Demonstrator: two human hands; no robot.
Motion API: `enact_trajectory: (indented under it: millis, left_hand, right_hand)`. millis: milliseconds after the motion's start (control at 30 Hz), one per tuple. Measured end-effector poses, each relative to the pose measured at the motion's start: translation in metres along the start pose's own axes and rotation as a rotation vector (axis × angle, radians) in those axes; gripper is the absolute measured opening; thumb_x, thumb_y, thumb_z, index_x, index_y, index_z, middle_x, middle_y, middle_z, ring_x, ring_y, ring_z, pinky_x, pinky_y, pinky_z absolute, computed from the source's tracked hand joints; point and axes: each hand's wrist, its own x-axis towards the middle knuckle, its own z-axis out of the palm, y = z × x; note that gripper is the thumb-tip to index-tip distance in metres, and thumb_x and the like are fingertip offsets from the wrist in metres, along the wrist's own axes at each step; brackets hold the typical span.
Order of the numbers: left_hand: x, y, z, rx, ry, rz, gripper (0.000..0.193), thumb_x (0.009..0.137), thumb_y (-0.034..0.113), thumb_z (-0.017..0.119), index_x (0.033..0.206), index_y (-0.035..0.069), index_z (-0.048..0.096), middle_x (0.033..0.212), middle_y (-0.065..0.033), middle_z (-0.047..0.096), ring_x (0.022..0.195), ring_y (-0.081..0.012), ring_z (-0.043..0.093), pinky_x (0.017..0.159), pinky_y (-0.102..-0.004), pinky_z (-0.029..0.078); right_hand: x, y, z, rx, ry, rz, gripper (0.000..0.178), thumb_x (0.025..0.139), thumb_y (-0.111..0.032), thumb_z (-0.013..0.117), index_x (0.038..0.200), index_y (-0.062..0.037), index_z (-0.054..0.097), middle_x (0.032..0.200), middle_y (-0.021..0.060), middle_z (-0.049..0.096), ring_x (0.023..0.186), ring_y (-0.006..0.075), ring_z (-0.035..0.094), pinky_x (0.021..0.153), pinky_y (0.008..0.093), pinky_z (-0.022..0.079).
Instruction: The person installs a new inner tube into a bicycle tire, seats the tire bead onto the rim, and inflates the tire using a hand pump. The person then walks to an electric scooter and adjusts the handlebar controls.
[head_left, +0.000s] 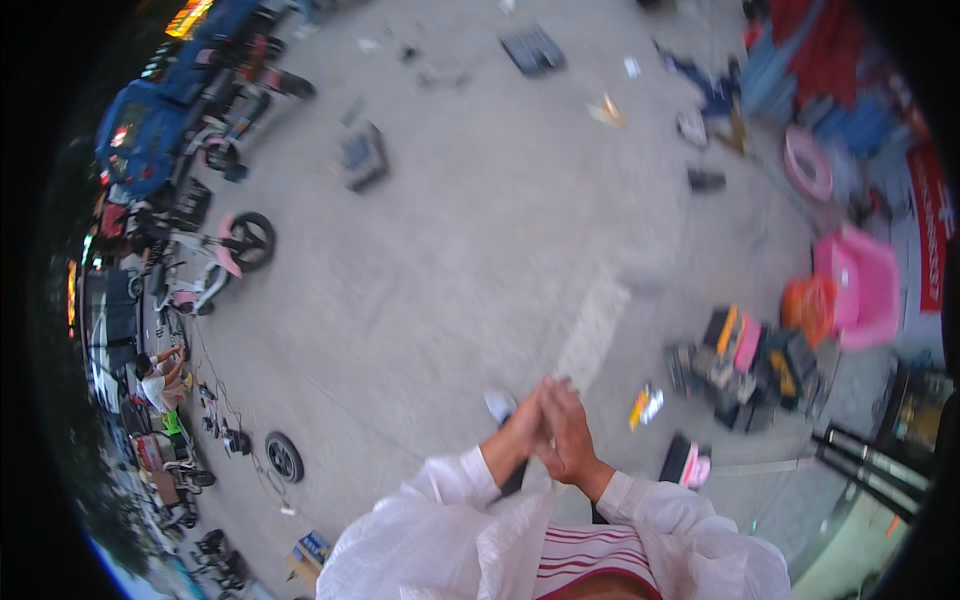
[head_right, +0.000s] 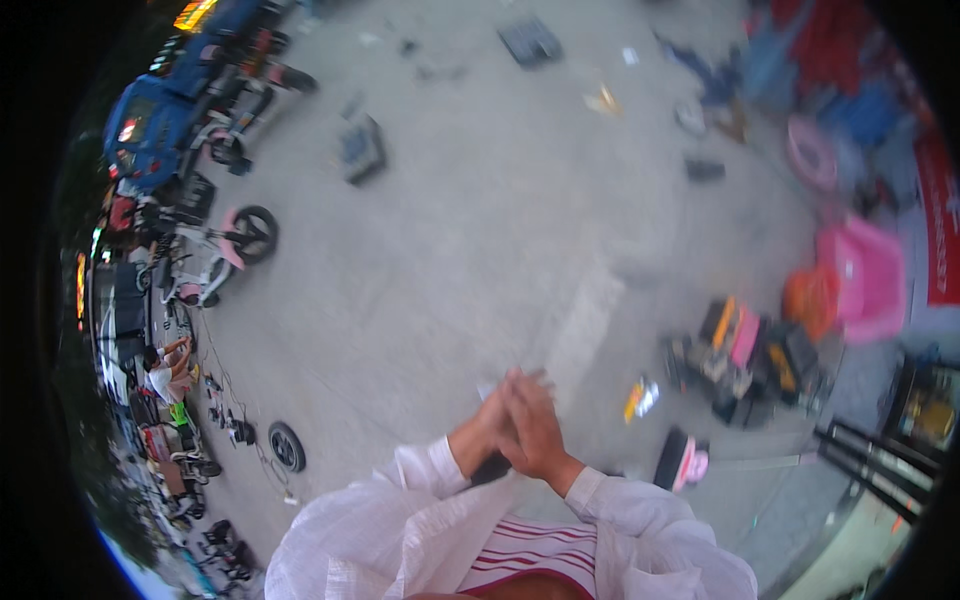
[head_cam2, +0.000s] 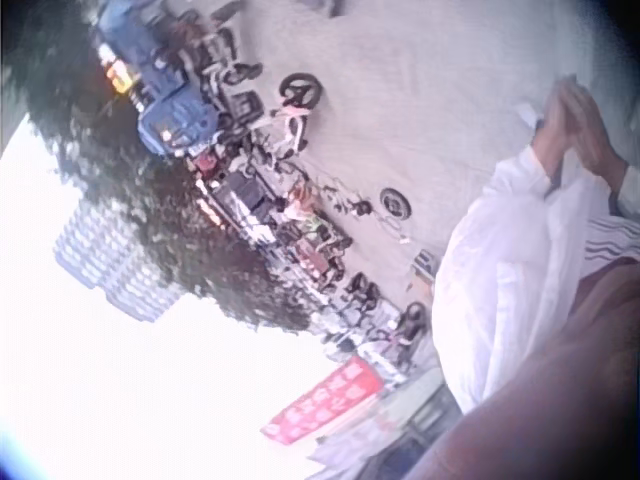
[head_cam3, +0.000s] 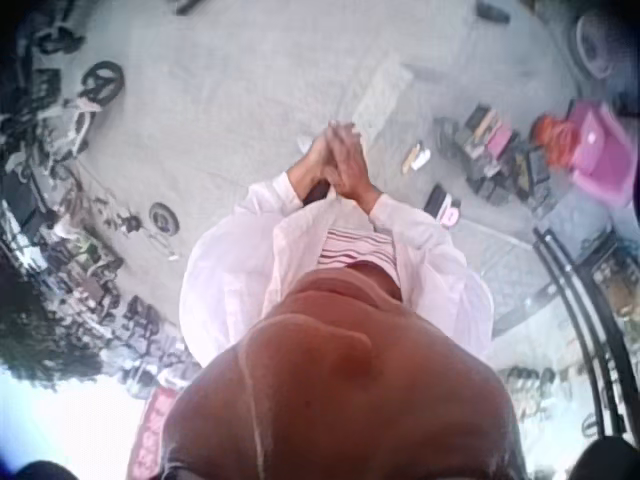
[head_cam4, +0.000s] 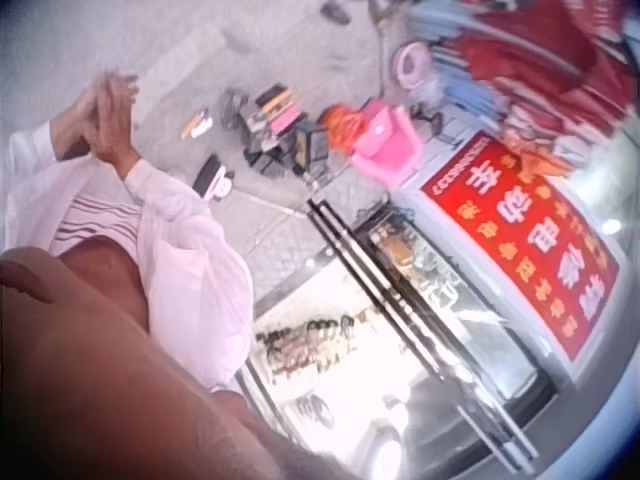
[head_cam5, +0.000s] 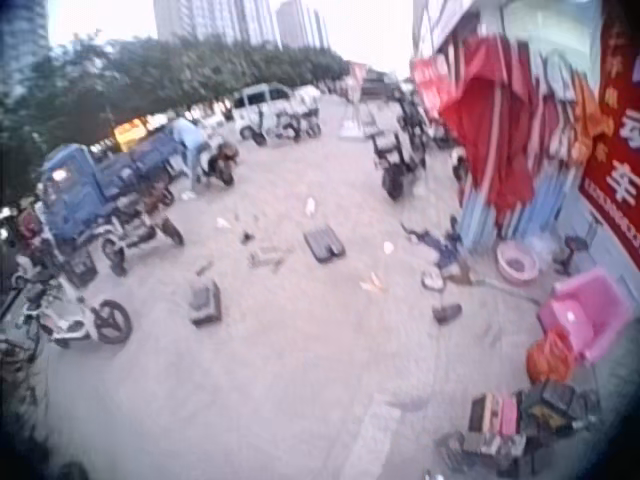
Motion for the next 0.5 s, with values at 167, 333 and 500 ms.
enact_trajectory:
  millis: [167,333,500]
  left_hand:
    - [-0.239,0.185,0.074,0.109,-0.429,0.357,0.061,0.100,0.047,0.039,0.142,0.003,0.040,0.133,-0.0168,0.055,0.120,-0.0301,0.054,0.101,-0.0422,0.044]
    - [-0.435,0.299,-0.022,0.445,-0.028,1.461,0.055,0.099,0.040,0.040,0.138,0.001,0.044,0.129,-0.0152,0.057,0.111,-0.0258,0.057,0.096,-0.0412,0.044]
    - [-0.671,0.349,0.014,0.967,0.218,2.214,0.063,0.095,0.048,0.037,0.128,-0.004,0.048,0.124,-0.0189,0.055,0.117,-0.0285,0.052,0.104,-0.0409,0.038]
  right_hand:
    - [0.114,0.046,-0.011,-0.649,-0.337,0.455,0.045,0.088,-0.023,0.064,0.126,-0.0012,0.055,0.127,0.0229,0.056,0.117,0.0404,0.052,0.100,0.0467,0.041]
    - [0.217,-0.045,-0.054,-0.468,0.182,0.336,0.025,0.088,-0.018,0.063,0.104,0.0015,0.064,0.084,0.0132,0.066,0.081,0.0279,0.064,0.074,0.0370,0.051]
    - [0.373,-0.241,-0.070,0.121,0.440,0.218,0.014,0.090,-0.012,0.062,0.098,-0.0006,0.062,0.080,0.0004,0.058,0.067,0.0072,0.049,0.060,0.0225,0.039]
